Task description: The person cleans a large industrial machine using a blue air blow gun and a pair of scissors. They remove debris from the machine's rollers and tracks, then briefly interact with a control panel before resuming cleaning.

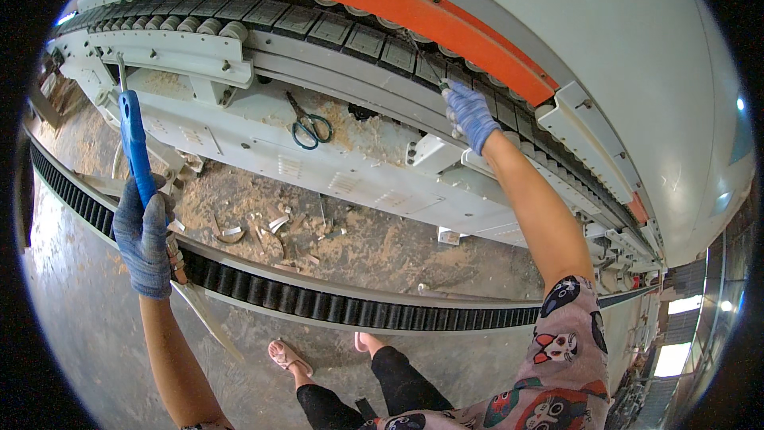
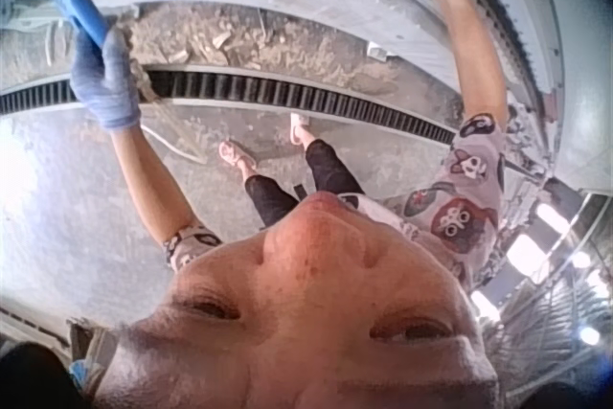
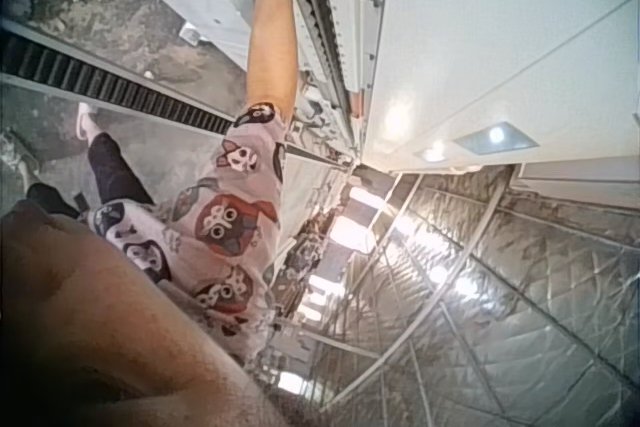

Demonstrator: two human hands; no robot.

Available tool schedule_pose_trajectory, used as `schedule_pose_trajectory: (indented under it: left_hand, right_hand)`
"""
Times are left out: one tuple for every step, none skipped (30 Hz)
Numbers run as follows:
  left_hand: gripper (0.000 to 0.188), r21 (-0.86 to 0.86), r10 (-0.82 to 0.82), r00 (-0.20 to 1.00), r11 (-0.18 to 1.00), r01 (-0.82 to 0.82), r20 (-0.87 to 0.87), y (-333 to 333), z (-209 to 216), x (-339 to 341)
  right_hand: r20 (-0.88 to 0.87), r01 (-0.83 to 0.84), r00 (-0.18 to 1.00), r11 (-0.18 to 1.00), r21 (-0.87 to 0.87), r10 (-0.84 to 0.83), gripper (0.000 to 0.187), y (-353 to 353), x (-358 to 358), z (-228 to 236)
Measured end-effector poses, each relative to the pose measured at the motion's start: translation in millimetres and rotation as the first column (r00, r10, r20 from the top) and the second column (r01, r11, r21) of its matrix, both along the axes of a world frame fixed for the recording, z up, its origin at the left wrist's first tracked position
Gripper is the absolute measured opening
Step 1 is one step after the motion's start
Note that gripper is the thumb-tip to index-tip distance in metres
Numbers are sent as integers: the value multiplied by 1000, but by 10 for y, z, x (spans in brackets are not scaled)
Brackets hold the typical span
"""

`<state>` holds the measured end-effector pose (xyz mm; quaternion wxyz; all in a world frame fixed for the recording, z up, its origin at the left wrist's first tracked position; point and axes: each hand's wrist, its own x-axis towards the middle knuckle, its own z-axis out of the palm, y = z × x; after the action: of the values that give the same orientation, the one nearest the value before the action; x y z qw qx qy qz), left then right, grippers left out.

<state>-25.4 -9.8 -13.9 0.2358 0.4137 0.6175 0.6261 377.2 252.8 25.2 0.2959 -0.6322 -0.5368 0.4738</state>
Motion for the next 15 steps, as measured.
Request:
schedule_pose_trajectory:
  left_hand:
    - [47,0,-3,1000,1000,3,-8,1,6,-1]
    - [47,0,-5,1000,1000,5,-16,1,13,-2]
    - [47,0,1,1000,1000,-1,-15,5,21,5]
    - [47,-1,6,1000,1000,-6,-15,7,29,12]
    - [47,-2,12,1000,1000,-12,-15,9,37,15]
    - [47,0,8,1000,1000,-8,-11,8,44,15]
    - [47,2,4,1000,1000,-4,-7,6,50,14]
    - [47,5,0,1000,1000,0,-3,4,56,11]
    - [46,6,-2,1000,1000,2,-6,3,64,5]
    - [46,7,-3,1000,1000,3,-8,4,72,-2]
    - [46,8,-4,1000,1000,4,-11,2,79,-9]
    - [46,10,-20,1000,1000,20,-9,-5,84,-15]
    - [46,12,-35,999,999,35,-7,-15,87,-18]
    - [45,13,-50,999,999,50,-5,-24,89,-21]
    - [46,1,-32,999,999,32,-6,-26,94,-17]
  right_hand:
    - [-30,-3,1000,1000,-26,2,39,4,14,24]
    - [-61,-7,998,999,-51,4,39,9,32,49]
    - [-90,-11,996,997,-76,4,39,11,52,73]
    - [-92,-14,996,997,-73,8,38,18,68,78]
    - [-94,-18,996,997,-70,12,38,27,84,72]
    - [-97,-23,995,997,-68,16,37,22,74,80]
    - [-56,-16,998,998,-56,12,37,18,61,95]
    - [-14,-9,1000,999,-44,8,36,14,41,118]
    - [28,-2,1000,1000,-30,3,35,2,19,148]
    - [43,-3,999,999,-39,5,34,-7,10,167]
    - [59,-3,998,999,-47,6,33,-17,2,183]
    - [74,-5,997,998,-56,9,32,-25,-9,189]
    - [101,0,995,999,-35,4,32,-42,-15,180]
    - [128,3,992,1000,-15,-1,32,-66,-19,157]
    - [156,6,988,1000,6,-7,32,-76,-26,141]
